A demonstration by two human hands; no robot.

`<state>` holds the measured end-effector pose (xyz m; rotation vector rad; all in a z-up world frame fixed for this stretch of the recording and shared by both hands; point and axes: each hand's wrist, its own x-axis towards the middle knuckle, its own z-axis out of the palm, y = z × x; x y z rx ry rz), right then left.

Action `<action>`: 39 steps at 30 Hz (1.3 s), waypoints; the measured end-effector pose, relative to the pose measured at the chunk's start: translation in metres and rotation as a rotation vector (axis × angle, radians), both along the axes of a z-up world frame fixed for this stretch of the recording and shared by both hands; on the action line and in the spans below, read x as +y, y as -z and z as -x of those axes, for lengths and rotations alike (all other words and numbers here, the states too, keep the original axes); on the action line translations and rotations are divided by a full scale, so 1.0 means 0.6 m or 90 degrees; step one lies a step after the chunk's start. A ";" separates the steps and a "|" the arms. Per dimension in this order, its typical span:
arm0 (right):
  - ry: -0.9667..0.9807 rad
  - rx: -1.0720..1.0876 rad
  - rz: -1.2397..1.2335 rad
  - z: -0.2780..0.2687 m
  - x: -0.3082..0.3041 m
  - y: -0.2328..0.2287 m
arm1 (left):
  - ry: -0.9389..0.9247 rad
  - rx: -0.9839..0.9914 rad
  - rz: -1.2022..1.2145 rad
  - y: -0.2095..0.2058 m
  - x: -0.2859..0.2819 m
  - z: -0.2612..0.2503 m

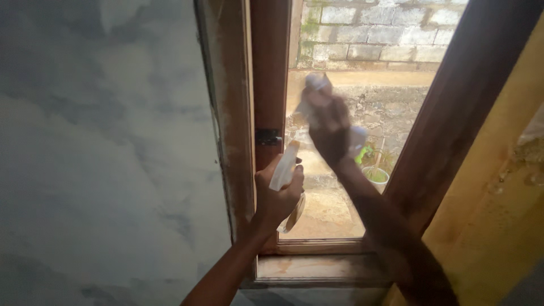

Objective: The person sprays a cleaning solution onto a window and wipes the glass and frame with a cloth. They repeatedly spray and wipe different sections of the window, including the sill and edges, to remove dirt and smudges.

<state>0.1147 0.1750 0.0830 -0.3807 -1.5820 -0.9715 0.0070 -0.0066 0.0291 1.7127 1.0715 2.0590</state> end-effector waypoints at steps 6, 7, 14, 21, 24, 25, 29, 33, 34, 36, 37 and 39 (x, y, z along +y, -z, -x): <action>-0.081 -0.153 0.120 -0.031 -0.050 0.112 | 0.012 -0.002 0.040 0.001 0.002 -0.024; -0.067 -0.156 0.124 -0.043 -0.046 0.121 | 0.012 -0.005 0.062 -0.001 -0.001 -0.029; 0.001 -0.113 0.040 -0.119 0.035 0.159 | 0.006 0.101 0.096 -0.018 0.020 -0.046; 0.094 0.059 -0.043 -0.264 0.057 0.030 | 0.109 0.027 0.054 -0.009 0.063 -0.058; 0.084 0.171 0.007 -0.302 0.037 -0.012 | 0.096 0.032 0.059 -0.010 0.065 -0.059; 0.073 0.195 0.024 -0.301 0.031 -0.020 | 0.086 0.041 0.054 -0.013 0.063 -0.056; 0.026 0.253 0.061 -0.267 0.016 -0.044 | 0.086 0.028 0.099 -0.030 0.042 -0.042; -0.015 0.265 0.074 -0.210 0.018 -0.067 | 0.058 0.035 0.048 -0.042 0.014 -0.022; -0.033 0.267 0.078 -0.192 0.024 -0.074 | 0.053 0.040 0.038 -0.041 0.009 -0.015; -0.069 0.269 0.090 -0.152 0.035 -0.079 | 0.050 0.043 0.038 -0.036 0.004 -0.002; -0.087 0.273 0.095 -0.135 0.035 -0.080 | 0.051 0.043 0.048 -0.035 0.001 0.002; -0.061 0.172 0.005 -0.091 0.028 -0.070 | 0.060 0.032 0.060 -0.031 -0.004 0.009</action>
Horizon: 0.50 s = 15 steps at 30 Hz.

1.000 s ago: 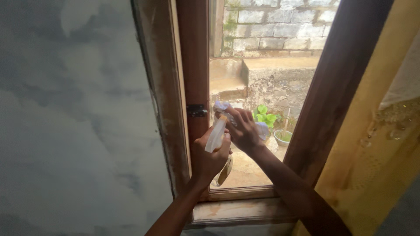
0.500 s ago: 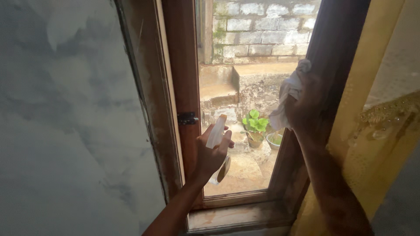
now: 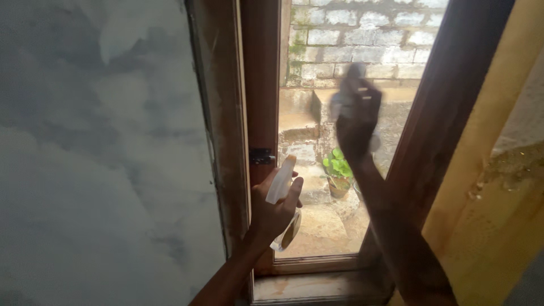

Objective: The person sprays a cleaning solution onto a window and wipes the glass and frame with a cloth. They repeatedly spray and wipe different sections of the window, including the sill and edges, to remove dirt and smudges.

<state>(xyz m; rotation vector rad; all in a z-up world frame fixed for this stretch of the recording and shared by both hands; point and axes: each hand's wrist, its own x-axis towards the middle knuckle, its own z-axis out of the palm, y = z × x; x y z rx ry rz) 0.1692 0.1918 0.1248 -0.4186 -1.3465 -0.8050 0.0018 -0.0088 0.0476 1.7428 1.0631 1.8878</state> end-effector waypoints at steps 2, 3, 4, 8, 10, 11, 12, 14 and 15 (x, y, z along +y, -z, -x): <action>0.017 -0.048 -0.013 0.077 0.000 -0.004 | 0.015 -0.021 0.008 0.005 -0.004 0.008; 0.064 -0.105 -0.004 0.098 -0.012 0.002 | 0.010 -0.029 0.011 0.008 -0.006 0.011; 0.112 -0.162 0.003 0.113 -0.028 0.012 | 0.006 -0.036 0.013 0.011 -0.007 0.013; -0.083 -0.200 0.034 0.137 -0.075 0.028 | -0.020 0.000 0.005 0.014 -0.020 0.029; -0.076 -0.243 0.013 0.123 -0.072 0.020 | -0.036 0.009 0.022 0.009 -0.023 0.030; -0.034 -0.255 -0.006 0.116 -0.066 0.017 | -0.044 0.015 0.030 0.006 -0.024 0.028; 0.007 -0.268 -0.025 0.110 -0.058 0.013 | -0.055 0.020 0.003 0.004 -0.024 0.025; 0.048 -0.284 -0.043 0.095 -0.043 0.005 | -0.077 0.029 -0.051 -0.002 -0.025 0.017; 0.047 -0.288 -0.042 0.088 -0.035 0.001 | -0.067 0.018 -0.053 -0.006 -0.023 0.013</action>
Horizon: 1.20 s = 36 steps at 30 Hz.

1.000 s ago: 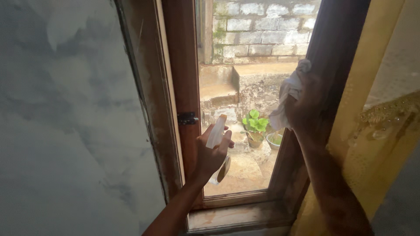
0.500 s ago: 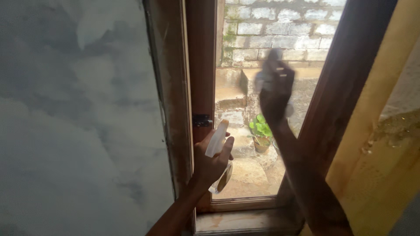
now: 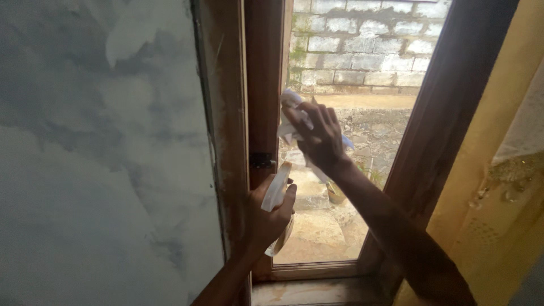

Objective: The person sprays a cleaning solution onto a window and wipes the glass and frame with a cloth. They repeatedly spray and wipe different sections of the window, including the sill and edges, to remove dirt and smudges.

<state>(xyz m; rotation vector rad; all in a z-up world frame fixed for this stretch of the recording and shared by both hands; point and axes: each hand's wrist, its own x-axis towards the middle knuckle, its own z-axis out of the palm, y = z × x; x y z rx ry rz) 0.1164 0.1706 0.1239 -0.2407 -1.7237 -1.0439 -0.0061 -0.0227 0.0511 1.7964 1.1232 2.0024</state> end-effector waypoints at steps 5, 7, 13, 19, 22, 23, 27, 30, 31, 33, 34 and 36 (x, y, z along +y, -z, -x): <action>0.033 0.105 0.004 -0.078 0.022 -0.034 | 0.024 -0.017 0.032 -0.022 0.015 -0.033; 0.048 0.153 0.015 -0.116 0.023 -0.047 | 0.023 0.020 0.048 -0.026 0.018 -0.042; 0.051 0.297 0.077 -0.233 0.015 -0.054 | 0.078 0.046 -0.007 -0.018 0.044 -0.083; 0.022 0.378 0.119 -0.261 0.007 -0.048 | 0.097 0.067 0.020 -0.014 0.040 -0.082; -0.005 0.395 0.131 -0.239 0.008 -0.048 | 0.103 0.053 0.007 -0.014 0.028 -0.062; -0.013 0.395 0.129 -0.229 0.009 -0.048 | 0.106 0.043 -0.006 -0.014 0.024 -0.055; -0.054 0.374 0.121 -0.177 0.020 -0.066 | 0.065 0.053 0.013 -0.014 0.006 -0.025; -0.084 0.319 0.110 -0.124 0.029 -0.074 | 0.060 0.037 0.008 -0.011 0.000 -0.009; -0.088 0.279 0.098 -0.104 0.031 -0.075 | 0.061 0.036 0.014 -0.010 -0.002 -0.003; -0.084 0.179 0.066 -0.062 0.025 -0.068 | 0.060 0.025 0.027 -0.003 -0.006 0.005; -0.067 0.113 0.032 -0.039 0.017 -0.063 | 0.058 0.014 0.034 0.002 -0.010 0.008; -0.067 0.037 0.046 -0.028 -0.013 -0.059 | 0.053 0.007 0.056 -0.002 -0.017 0.017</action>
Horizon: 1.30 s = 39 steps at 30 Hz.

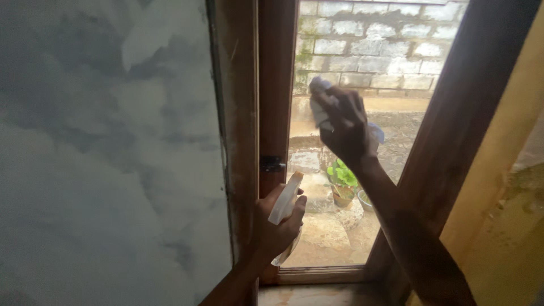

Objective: The person sprays a cleaning solution onto a window and wipes the glass and frame with a cloth. They repeatedly spray and wipe different sections of the window, including the sill and edges, to remove dirt and smudges.

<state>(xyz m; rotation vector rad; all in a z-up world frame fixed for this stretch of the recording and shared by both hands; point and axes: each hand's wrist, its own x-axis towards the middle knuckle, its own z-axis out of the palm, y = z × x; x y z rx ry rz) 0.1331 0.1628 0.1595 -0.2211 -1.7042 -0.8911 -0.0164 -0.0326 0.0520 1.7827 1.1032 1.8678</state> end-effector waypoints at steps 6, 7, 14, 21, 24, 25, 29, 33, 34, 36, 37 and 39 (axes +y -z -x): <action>0.077 -0.160 -0.061 0.036 -0.052 0.061 | -0.049 0.038 0.041 0.001 -0.023 0.017; 0.043 -0.168 -0.029 0.041 -0.053 0.080 | -0.047 0.035 0.055 0.002 -0.026 0.019; -0.027 -0.199 0.042 0.036 -0.019 0.217 | -0.019 -0.017 0.045 0.019 -0.018 0.010; -0.062 -0.312 0.166 -0.016 -0.031 0.394 | -0.045 0.001 0.016 0.038 -0.010 0.014; -0.110 -0.372 0.124 -0.015 -0.038 0.449 | -0.078 -0.002 0.061 0.031 -0.026 0.013; -0.136 -0.388 0.121 -0.013 -0.036 0.458 | -0.083 -0.006 0.110 0.027 -0.033 0.014; -0.087 -0.490 0.130 -0.032 -0.056 0.463 | -0.113 0.013 0.077 0.021 -0.040 0.016; -0.040 -0.455 0.085 -0.039 -0.034 0.409 | -0.073 -0.011 0.040 0.033 -0.033 0.026; -0.013 -0.450 0.035 -0.041 -0.025 0.392 | -0.082 0.003 0.015 0.035 -0.032 0.030; -0.030 -0.395 0.095 -0.039 -0.006 0.362 | -0.078 0.008 -0.001 0.035 -0.027 0.033; -0.040 -0.368 0.127 -0.037 -0.001 0.348 | -0.068 -0.003 0.013 0.035 -0.027 0.034; -0.021 -0.247 0.070 -0.040 0.019 0.298 | -0.057 -0.015 0.036 0.032 -0.028 0.033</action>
